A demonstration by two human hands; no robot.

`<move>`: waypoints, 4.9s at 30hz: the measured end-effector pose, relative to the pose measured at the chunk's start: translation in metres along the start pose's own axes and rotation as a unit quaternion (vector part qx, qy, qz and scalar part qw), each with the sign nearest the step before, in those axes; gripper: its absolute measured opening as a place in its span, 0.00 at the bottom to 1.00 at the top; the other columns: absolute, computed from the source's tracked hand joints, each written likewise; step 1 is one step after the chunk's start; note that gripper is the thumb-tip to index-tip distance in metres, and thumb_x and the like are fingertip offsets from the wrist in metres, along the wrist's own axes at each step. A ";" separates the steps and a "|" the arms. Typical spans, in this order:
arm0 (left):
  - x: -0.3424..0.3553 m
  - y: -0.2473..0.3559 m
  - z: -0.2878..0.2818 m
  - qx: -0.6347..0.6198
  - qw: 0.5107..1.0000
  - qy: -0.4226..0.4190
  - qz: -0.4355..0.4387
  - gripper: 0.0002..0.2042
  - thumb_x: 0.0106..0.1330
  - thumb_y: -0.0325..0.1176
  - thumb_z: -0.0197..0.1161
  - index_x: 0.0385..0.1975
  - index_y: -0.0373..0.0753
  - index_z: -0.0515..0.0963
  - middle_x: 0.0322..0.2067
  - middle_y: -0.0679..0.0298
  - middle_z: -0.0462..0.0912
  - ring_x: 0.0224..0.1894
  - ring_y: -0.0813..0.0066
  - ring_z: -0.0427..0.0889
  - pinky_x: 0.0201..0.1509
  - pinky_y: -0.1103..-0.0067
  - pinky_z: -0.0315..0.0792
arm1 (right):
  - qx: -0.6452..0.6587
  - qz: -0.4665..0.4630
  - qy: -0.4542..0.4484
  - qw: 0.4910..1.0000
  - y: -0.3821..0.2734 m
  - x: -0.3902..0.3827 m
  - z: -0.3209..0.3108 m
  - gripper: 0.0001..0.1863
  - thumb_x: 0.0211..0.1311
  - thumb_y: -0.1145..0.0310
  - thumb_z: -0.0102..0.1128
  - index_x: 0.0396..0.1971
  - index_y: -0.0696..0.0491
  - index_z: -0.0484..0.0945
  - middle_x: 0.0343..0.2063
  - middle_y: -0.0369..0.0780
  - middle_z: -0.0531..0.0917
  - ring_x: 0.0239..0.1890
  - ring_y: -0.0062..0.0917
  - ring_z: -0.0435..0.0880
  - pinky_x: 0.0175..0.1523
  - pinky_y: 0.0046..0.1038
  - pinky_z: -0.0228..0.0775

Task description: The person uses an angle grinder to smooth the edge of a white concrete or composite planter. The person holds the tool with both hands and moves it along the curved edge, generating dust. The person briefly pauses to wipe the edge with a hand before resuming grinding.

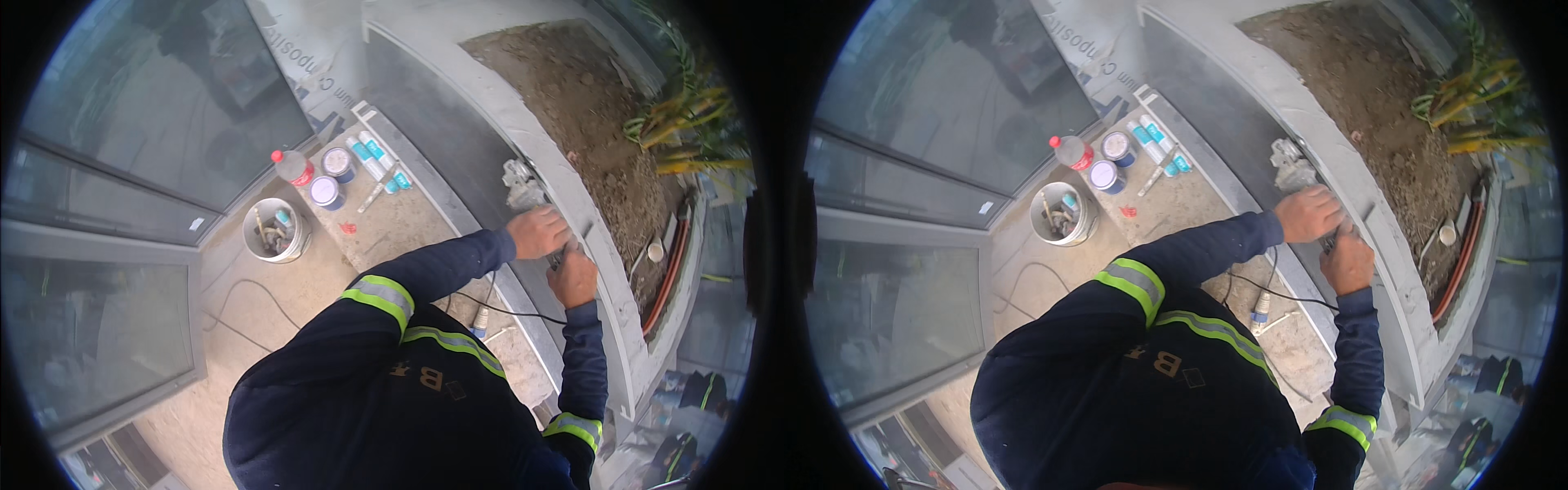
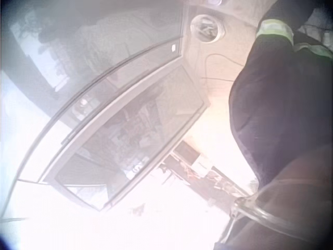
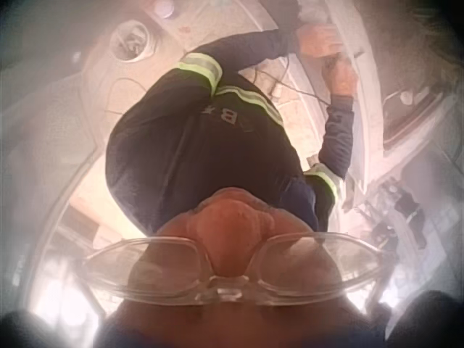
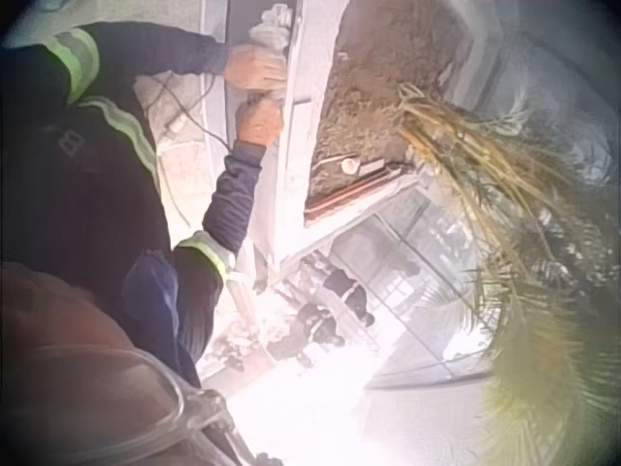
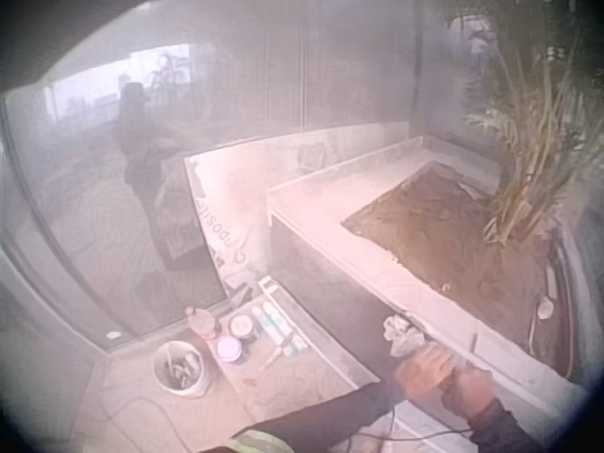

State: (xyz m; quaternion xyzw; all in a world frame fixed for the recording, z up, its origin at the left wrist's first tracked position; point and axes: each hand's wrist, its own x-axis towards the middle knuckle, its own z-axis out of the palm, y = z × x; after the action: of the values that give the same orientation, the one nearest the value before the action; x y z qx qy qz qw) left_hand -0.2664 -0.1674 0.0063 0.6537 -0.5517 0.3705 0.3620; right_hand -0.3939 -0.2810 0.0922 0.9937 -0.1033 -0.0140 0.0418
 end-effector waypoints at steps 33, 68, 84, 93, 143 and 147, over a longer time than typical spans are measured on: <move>0.001 0.029 0.037 -0.008 0.995 0.098 0.005 0.09 0.57 0.38 0.63 0.24 0.40 0.76 0.28 0.62 0.77 0.34 0.60 0.79 0.41 0.64 0.72 | -0.067 0.002 -0.012 0.998 0.033 -0.019 0.013 0.31 0.45 0.68 0.73 0.52 0.62 0.76 0.32 0.55 0.87 0.35 0.55 0.88 0.42 0.51 0.80; 0.005 0.006 0.008 -0.005 0.999 -0.051 0.010 0.13 0.64 0.35 0.61 0.45 0.38 0.80 0.38 0.62 0.81 0.46 0.63 0.82 0.60 0.66 0.77 | 0.017 -0.010 0.012 1.000 0.011 -0.009 -0.002 0.27 0.44 0.71 0.74 0.45 0.61 0.73 0.36 0.52 0.86 0.41 0.49 0.89 0.44 0.45 0.83; 0.015 0.048 0.002 -0.036 0.998 -0.045 0.000 0.14 0.62 0.33 0.63 0.46 0.37 0.81 0.40 0.60 0.83 0.45 0.62 0.84 0.61 0.64 0.78 | -0.003 0.019 -0.010 1.000 0.019 -0.048 -0.024 0.28 0.44 0.72 0.72 0.47 0.63 0.74 0.37 0.55 0.86 0.41 0.51 0.88 0.45 0.46 0.83; 0.004 0.000 0.009 -0.041 0.997 -0.064 -0.017 0.15 0.61 0.32 0.63 0.47 0.37 0.81 0.41 0.59 0.83 0.46 0.59 0.84 0.61 0.63 0.77 | 0.009 -0.013 0.001 1.000 0.009 0.001 0.000 0.30 0.44 0.70 0.76 0.48 0.62 0.72 0.36 0.54 0.86 0.41 0.50 0.89 0.45 0.46 0.83; 0.007 0.017 0.013 -0.040 0.997 -0.059 -0.022 0.13 0.62 0.32 0.62 0.45 0.37 0.81 0.40 0.61 0.83 0.46 0.60 0.84 0.60 0.65 0.78 | 0.003 -0.019 -0.005 1.000 0.018 -0.015 -0.013 0.30 0.44 0.69 0.76 0.47 0.63 0.72 0.38 0.55 0.86 0.40 0.50 0.89 0.45 0.46 0.83; 0.023 0.054 0.006 -0.045 0.998 -0.043 -0.002 0.12 0.62 0.32 0.62 0.44 0.37 0.81 0.39 0.61 0.82 0.45 0.61 0.83 0.60 0.65 0.78 | -0.016 0.016 -0.026 0.999 0.031 -0.052 -0.028 0.30 0.43 0.70 0.75 0.48 0.63 0.74 0.38 0.56 0.86 0.39 0.52 0.89 0.45 0.47 0.83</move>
State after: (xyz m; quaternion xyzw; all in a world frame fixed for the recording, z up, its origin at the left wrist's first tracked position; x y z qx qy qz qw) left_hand -0.3165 -0.1898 0.0275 0.6532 -0.5813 0.3159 0.3683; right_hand -0.4503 -0.2977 0.1235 0.9904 -0.1200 -0.0407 0.0556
